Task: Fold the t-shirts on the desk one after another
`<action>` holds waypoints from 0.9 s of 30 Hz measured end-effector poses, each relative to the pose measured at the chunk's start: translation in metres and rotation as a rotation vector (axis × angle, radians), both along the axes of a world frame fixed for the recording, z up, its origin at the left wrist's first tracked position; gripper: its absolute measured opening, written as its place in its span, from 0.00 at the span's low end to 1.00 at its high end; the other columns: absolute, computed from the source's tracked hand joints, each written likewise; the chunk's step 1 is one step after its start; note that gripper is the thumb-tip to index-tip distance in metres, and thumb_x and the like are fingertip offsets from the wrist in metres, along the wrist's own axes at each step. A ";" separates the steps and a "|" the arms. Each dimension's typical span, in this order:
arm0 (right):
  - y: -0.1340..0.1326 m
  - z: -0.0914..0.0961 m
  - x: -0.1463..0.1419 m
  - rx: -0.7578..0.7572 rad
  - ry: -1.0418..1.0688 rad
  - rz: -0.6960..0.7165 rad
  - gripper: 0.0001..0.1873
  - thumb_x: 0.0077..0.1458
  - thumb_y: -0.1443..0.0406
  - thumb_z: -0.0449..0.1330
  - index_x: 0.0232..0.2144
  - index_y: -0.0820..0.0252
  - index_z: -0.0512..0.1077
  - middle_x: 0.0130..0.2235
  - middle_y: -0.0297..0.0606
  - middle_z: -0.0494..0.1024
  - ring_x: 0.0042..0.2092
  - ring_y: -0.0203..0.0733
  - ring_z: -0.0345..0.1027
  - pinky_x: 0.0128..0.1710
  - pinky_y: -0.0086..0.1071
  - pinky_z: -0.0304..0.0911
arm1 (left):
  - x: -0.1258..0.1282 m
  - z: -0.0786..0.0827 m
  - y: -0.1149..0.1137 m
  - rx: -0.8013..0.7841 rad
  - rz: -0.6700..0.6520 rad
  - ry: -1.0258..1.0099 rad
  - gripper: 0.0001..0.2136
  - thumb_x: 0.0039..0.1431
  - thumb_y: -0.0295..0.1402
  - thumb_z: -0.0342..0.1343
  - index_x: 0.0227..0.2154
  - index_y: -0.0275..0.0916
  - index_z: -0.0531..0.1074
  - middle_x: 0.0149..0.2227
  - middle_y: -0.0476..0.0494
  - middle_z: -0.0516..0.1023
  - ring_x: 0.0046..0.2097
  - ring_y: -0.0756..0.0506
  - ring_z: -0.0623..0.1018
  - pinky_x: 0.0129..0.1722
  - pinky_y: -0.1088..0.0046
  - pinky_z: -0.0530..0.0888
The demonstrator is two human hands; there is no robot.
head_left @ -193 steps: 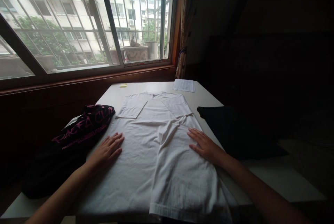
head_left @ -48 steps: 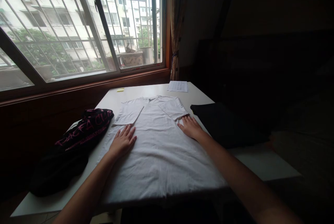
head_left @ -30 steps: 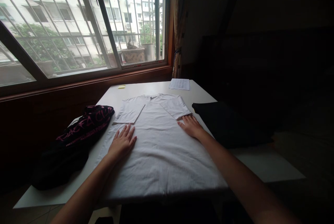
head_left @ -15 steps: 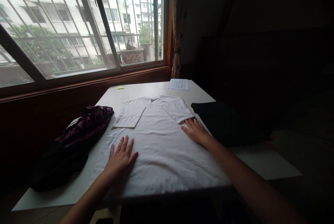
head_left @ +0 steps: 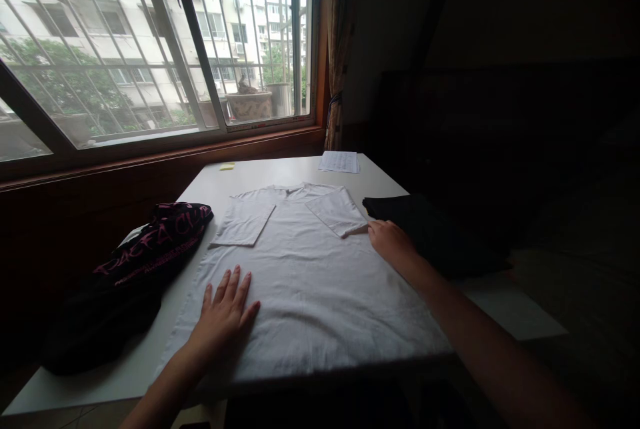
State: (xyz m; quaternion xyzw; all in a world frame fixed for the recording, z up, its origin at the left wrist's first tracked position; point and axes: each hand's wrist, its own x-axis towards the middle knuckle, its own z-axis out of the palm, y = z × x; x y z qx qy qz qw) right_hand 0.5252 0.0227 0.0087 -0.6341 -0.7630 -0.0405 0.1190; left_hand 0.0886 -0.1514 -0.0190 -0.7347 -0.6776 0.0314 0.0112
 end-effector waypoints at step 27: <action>0.088 -0.037 -0.055 -0.211 -0.009 0.024 0.41 0.69 0.45 0.34 0.73 0.65 0.47 0.75 0.43 0.42 0.75 0.46 0.33 0.72 0.41 0.30 | -0.045 0.037 0.169 0.262 -0.061 -0.105 0.28 0.72 0.43 0.38 0.68 0.33 0.59 0.72 0.35 0.55 0.74 0.37 0.51 0.69 0.53 0.57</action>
